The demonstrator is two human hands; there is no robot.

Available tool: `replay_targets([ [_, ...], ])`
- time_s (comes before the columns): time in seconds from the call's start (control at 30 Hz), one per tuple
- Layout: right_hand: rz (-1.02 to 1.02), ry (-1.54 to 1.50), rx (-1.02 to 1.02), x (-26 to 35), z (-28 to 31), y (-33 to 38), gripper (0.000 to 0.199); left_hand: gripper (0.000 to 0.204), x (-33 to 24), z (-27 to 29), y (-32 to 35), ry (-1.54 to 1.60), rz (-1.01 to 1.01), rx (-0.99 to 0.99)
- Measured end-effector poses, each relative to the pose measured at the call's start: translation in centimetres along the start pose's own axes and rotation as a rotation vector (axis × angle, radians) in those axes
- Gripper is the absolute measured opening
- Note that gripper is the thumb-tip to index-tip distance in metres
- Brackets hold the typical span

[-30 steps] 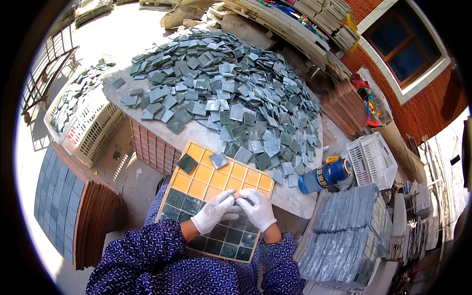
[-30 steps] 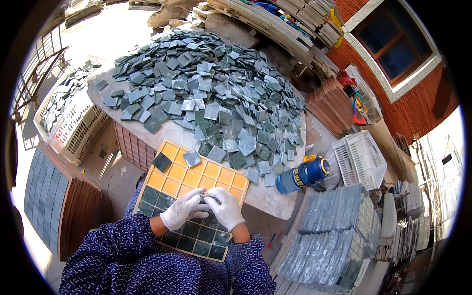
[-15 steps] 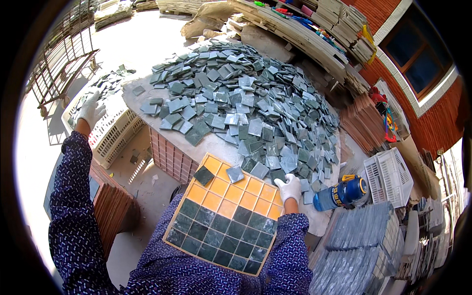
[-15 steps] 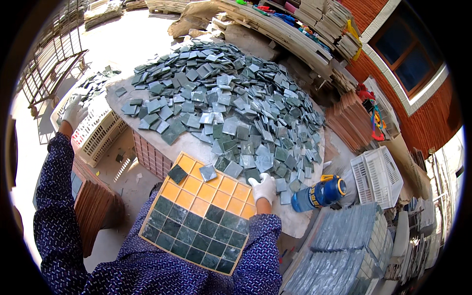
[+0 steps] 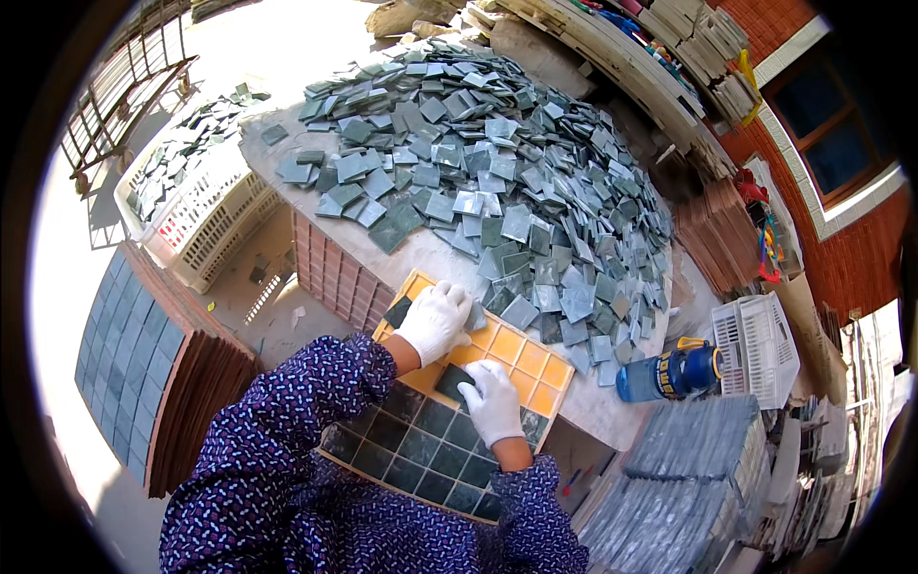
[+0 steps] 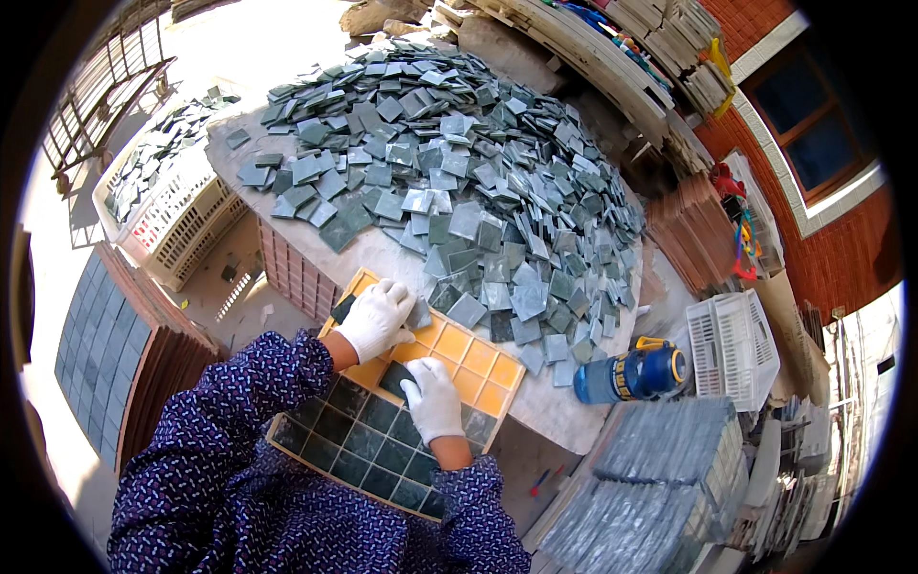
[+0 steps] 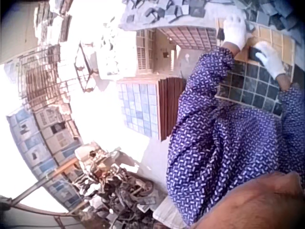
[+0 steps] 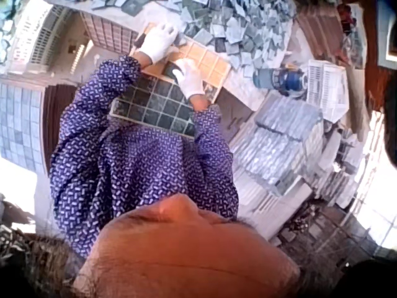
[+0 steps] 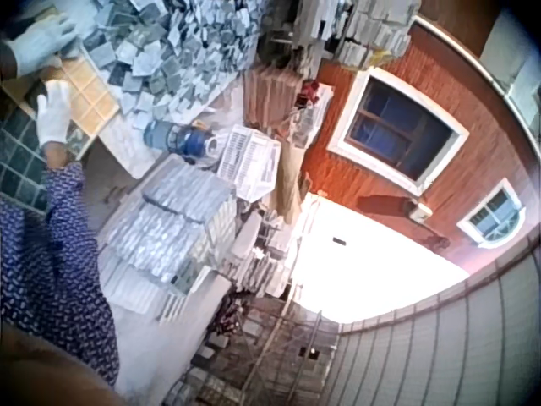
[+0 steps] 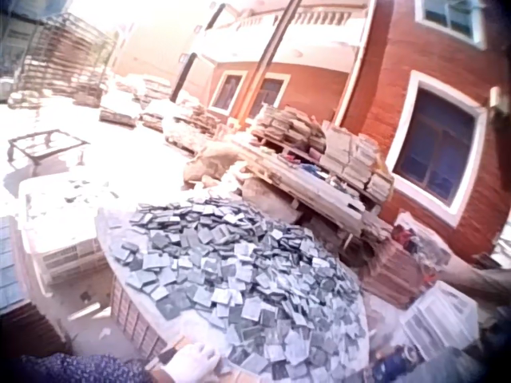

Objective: The person arranges small square tiles onto a yellow grid board. They pick tiles from a large pile and place them one by one into the grid cells, filling the board. The person then flips the board and continues arranging tiles on the other side.

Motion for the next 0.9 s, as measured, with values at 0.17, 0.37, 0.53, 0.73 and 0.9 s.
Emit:
replay_targets([
  [0.17,0.043,0.099,0.051,1.1,-1.7,1.1,0.034,0.050,1.9,2.7,1.9,0.123,-0.118,-0.138],
  [0.37,-0.064,-0.206,0.051,1.5,1.0,0.8,0.036,0.030,3.0,-0.6,9.0,1.817,0.458,0.305],
  [0.53,-0.136,-0.555,-0.090,-0.7,1.0,-0.1,0.032,0.031,1.8,-1.0,10.5,2.038,0.473,0.330],
  [0.73,-0.195,-0.690,0.097,2.2,-0.3,-2.2,0.029,0.032,3.0,-1.9,11.1,1.568,0.500,0.329],
  [0.9,-0.045,-0.266,0.094,2.0,-1.3,-4.3,0.023,0.025,7.4,2.8,11.7,0.917,0.313,-0.196],
])
Point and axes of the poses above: each hand's wrist, its own y-axis away from the middle knuckle, its own z-axis out of the back of the hand, x = y × z, the point moved 8 cm from there along -y, towards the middle knuckle, and after that the axes turned 4 degrees about x, right-handed, at the moved point
